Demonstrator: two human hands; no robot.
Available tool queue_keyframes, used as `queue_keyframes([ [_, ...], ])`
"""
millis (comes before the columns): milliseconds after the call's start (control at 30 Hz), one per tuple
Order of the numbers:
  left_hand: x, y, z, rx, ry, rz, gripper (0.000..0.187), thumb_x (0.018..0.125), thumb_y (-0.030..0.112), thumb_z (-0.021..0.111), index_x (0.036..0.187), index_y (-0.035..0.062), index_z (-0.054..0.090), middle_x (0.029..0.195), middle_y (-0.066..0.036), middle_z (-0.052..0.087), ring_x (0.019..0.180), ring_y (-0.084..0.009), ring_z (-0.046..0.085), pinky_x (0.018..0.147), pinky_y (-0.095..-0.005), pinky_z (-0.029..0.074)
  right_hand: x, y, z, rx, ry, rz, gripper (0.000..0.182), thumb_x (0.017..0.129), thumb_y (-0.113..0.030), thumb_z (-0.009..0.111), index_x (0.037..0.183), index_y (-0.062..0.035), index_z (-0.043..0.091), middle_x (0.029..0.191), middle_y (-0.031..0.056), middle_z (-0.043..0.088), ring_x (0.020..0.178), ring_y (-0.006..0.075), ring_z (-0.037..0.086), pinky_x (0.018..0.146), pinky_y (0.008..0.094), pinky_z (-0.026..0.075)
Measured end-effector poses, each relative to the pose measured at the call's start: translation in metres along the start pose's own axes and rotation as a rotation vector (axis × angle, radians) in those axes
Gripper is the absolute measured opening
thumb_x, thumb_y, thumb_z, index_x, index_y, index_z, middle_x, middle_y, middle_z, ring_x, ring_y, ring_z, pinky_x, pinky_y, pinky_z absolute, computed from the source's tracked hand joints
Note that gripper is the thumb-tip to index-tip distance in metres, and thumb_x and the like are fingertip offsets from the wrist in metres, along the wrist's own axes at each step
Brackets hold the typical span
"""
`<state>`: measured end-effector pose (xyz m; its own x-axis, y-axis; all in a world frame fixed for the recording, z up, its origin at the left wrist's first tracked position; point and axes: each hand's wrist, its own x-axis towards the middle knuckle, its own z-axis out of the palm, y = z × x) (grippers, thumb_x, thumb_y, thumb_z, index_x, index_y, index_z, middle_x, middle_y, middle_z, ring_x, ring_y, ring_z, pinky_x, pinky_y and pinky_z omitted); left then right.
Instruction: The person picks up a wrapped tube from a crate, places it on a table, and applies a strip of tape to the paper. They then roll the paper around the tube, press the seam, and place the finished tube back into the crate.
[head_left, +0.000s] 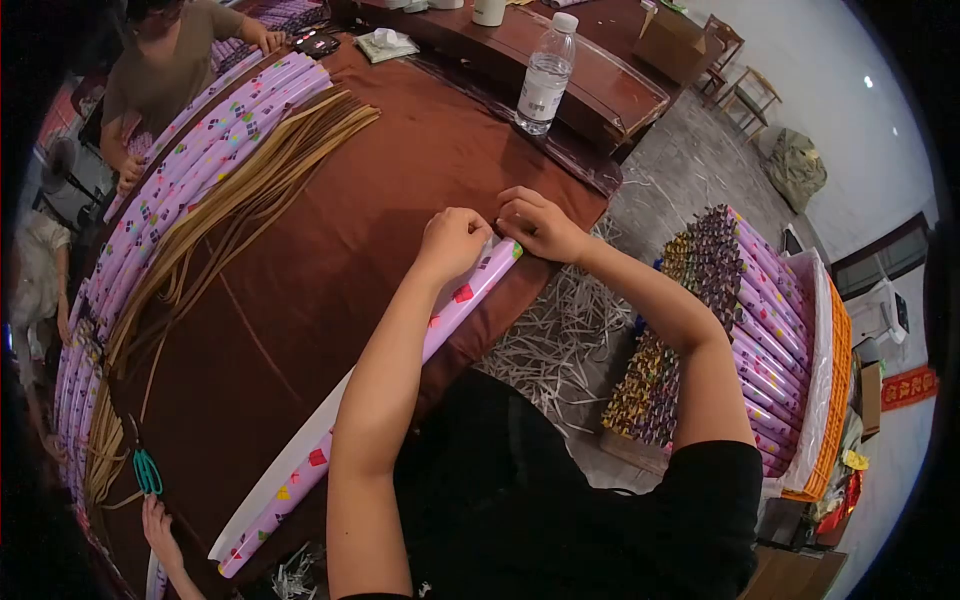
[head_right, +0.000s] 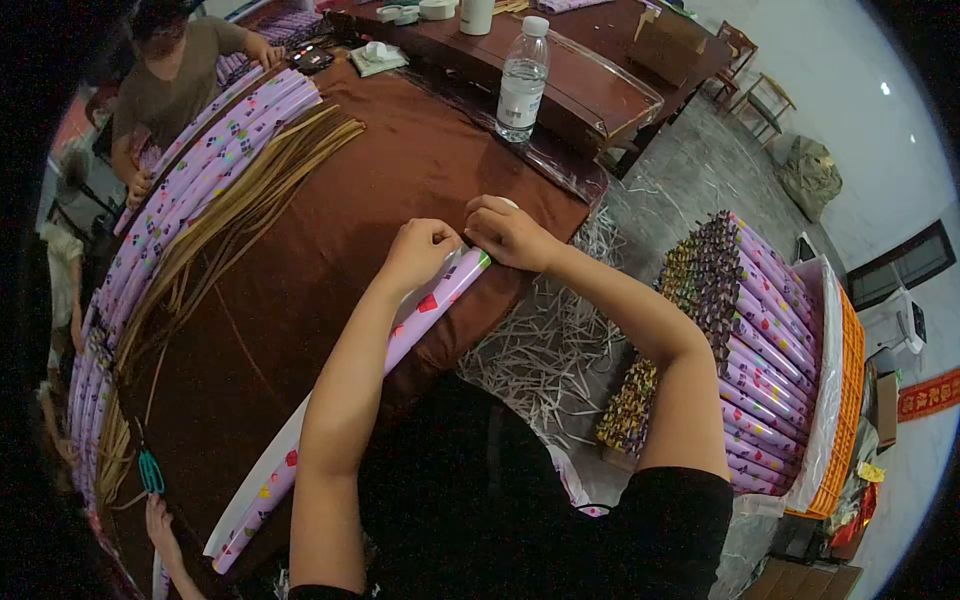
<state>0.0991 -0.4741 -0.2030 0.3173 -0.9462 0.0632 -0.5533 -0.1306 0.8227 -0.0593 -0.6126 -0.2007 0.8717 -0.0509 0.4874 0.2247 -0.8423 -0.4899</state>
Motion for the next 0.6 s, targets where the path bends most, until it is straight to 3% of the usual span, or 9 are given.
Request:
queue_keyframes([
  [133, -0.005, 0.003, -0.002, -0.039, 0.021, -0.007, 0.02, 0.084, 0.016, 0.067, 0.092, -0.0018, 0.072, 0.084, -0.016, 0.071, 0.077, -0.023, 0.068, 0.074, -0.0355, 0.051, 0.006, 0.004, 0.006, 0.013, 0.073, -0.061, 0.014, 0.088, -0.001, 0.066, 0.1, 0.0001, 0.059, 0.116, 0.0143, 0.055, 0.098, 0.0262, 0.061, 0.078, 0.0328, 0.053],
  [200, -0.005, 0.002, -0.002, -0.042, 0.023, -0.011, 0.02, 0.085, 0.017, 0.068, 0.092, -0.0017, 0.072, 0.084, -0.016, 0.071, 0.078, -0.023, 0.068, 0.074, -0.0353, 0.051, 0.008, 0.006, 0.006, -0.048, 0.062, -0.074, 0.017, 0.085, -0.002, 0.068, 0.101, -0.0012, 0.06, 0.116, 0.0149, 0.056, 0.102, 0.0288, 0.06, 0.083, 0.0355, 0.052],
  [267, -0.005, 0.002, -0.001, -0.105, 0.037, -0.008, 0.016, 0.083, 0.017, 0.068, 0.087, 0.0024, 0.073, 0.082, -0.016, 0.07, 0.079, -0.0305, 0.068, 0.074, -0.0401, 0.051, 0.015, 0.006, 0.004, -0.084, 0.034, -0.085, 0.017, 0.082, -0.003, 0.068, 0.097, -0.0021, 0.061, 0.11, 0.0144, 0.058, 0.099, 0.0313, 0.059, 0.082, 0.0385, 0.05],
  [333, -0.006, 0.005, -0.004, -0.082, -0.007, -0.013, 0.019, 0.085, 0.017, 0.068, 0.093, 0.0006, 0.072, 0.085, -0.016, 0.071, 0.079, -0.0245, 0.068, 0.075, -0.0363, 0.051, 0.026, 0.011, 0.001, -0.101, -0.014, -0.073, 0.021, 0.076, -0.007, 0.069, 0.095, -0.0051, 0.061, 0.1, 0.0122, 0.06, 0.095, 0.0335, 0.056, 0.081, 0.0424, 0.046],
  [400, -0.008, 0.005, -0.004, -0.03, 0.017, 0.018, 0.018, 0.085, 0.017, 0.069, 0.093, 0.0019, 0.072, 0.083, -0.015, 0.07, 0.078, -0.0254, 0.068, 0.073, -0.037, 0.051, 0.03, 0.016, 0.002, -0.139, -0.061, -0.059, 0.022, 0.074, -0.01, 0.069, 0.094, -0.0072, 0.061, 0.091, 0.0108, 0.056, 0.089, 0.0326, 0.055, 0.078, 0.0411, 0.043],
  [600, -0.01, 0.009, -0.006, -0.053, 0.029, -0.001, 0.017, 0.085, 0.017, 0.068, 0.09, 0.0013, 0.07, 0.08, -0.013, 0.07, 0.074, -0.0234, 0.067, 0.071, -0.0363, 0.05, 0.028, 0.011, 0.011, -0.305, -0.057, -0.032, 0.022, 0.074, -0.015, 0.07, 0.094, -0.0098, 0.061, 0.094, 0.0098, 0.053, 0.095, 0.029, 0.051, 0.078, 0.041, 0.039],
])
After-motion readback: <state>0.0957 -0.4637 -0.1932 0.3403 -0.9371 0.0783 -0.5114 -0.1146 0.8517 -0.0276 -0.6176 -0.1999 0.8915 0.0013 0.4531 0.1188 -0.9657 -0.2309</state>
